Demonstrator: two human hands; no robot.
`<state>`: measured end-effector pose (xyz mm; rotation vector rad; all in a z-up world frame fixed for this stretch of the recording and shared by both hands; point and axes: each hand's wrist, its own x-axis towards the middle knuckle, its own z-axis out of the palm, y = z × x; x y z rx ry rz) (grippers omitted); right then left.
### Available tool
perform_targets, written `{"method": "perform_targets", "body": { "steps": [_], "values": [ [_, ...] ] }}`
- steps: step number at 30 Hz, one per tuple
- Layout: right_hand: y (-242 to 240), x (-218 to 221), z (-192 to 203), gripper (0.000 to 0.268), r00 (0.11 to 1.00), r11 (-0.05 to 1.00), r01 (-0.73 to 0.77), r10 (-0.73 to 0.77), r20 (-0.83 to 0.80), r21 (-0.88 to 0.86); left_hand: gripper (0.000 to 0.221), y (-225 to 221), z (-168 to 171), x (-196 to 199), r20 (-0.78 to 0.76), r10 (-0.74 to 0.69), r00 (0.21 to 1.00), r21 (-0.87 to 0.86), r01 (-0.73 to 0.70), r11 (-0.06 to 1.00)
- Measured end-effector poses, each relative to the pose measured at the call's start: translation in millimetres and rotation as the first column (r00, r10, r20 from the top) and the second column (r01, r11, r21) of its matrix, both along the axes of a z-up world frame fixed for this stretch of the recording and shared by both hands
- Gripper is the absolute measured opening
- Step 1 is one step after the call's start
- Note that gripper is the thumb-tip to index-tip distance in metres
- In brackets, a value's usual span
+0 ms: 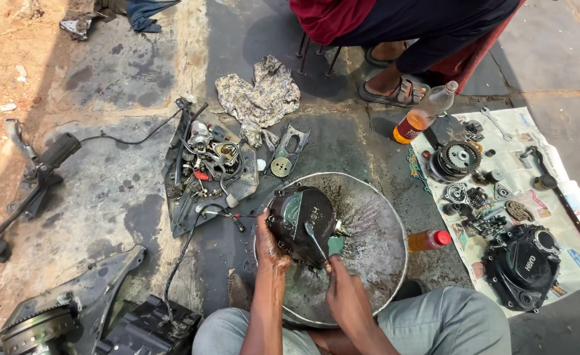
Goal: Cleaning and inspecting motorcycle engine components and stator.
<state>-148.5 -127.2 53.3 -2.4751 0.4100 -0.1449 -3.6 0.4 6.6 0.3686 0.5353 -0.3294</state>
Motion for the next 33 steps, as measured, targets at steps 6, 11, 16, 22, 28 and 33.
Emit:
{"method": "perform_targets", "body": {
  "steps": [6,11,16,22,28,33],
  "values": [
    [-17.4,13.3,4.7,0.021,0.979,0.969,0.177,-0.155,-0.135,0.172,0.036,-8.7,-35.9,-0.1,0.004,0.022,1.000,0.144,-0.023,0.989],
    [-26.6,-10.1,-34.0,0.034,0.999,0.982,0.032,-0.038,0.032,0.185,0.033,-13.8,-39.2,1.4,0.010,-0.065,0.998,0.166,0.063,0.984],
    [-11.6,6.2,6.5,0.023,0.966,0.954,0.215,-0.176,-0.191,0.209,0.030,-6.3,-31.9,-10.1,-0.027,-0.064,0.998,0.248,0.069,0.966],
    [-57.5,-19.1,-1.7,0.031,0.985,0.971,0.142,-0.120,-0.121,0.194,0.033,-4.3,-49.6,2.9,-0.048,0.011,0.999,0.111,-0.006,0.994],
    [-80.2,4.4,7.9,0.022,0.901,0.976,-0.092,-0.003,-0.433,-0.198,0.043,3.6,-18.1,1.4,0.100,-0.016,0.995,-0.082,0.024,0.996],
    [-94.0,9.4,1.5,0.020,0.927,0.972,-0.119,0.035,-0.374,-0.205,0.046,4.4,-37.4,0.4,0.123,0.093,0.988,-0.111,-0.080,0.991]
  ]
}}
